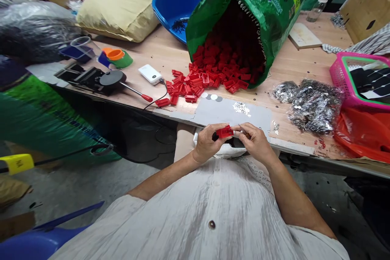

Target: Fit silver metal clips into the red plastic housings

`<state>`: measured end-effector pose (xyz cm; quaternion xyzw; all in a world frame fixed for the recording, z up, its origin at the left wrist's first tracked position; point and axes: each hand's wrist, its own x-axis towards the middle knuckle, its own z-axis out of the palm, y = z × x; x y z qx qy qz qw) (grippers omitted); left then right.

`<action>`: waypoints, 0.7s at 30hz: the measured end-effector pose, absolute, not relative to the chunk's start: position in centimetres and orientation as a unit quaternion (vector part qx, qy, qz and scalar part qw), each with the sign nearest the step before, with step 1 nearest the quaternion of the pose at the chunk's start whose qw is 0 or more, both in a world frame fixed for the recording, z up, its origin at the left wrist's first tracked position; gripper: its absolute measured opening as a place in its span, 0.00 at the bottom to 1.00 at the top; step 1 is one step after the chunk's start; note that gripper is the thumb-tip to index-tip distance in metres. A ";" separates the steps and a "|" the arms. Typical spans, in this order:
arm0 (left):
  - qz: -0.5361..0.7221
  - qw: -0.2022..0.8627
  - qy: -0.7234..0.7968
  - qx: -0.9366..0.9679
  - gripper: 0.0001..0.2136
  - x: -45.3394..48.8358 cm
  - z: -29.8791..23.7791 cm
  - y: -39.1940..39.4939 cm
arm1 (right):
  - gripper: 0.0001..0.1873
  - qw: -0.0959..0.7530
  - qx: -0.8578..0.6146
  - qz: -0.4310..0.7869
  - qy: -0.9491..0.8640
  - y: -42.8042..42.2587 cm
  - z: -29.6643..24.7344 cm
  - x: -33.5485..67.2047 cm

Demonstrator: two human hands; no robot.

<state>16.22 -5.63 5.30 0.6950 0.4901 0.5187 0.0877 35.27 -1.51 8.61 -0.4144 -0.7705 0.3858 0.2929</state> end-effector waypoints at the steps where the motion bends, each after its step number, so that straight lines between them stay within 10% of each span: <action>1: 0.511 0.088 0.499 0.695 0.16 16.2 5.4 -5.7 | 0.13 0.297 -0.430 0.392 -0.757 -1.4 8.6 35.6; 21: 0.526 0.076 0.457 0.713 0.14 16.4 5.7 -5.5 | 0.13 0.293 -0.435 0.480 -0.703 -1.3 7.6 35.0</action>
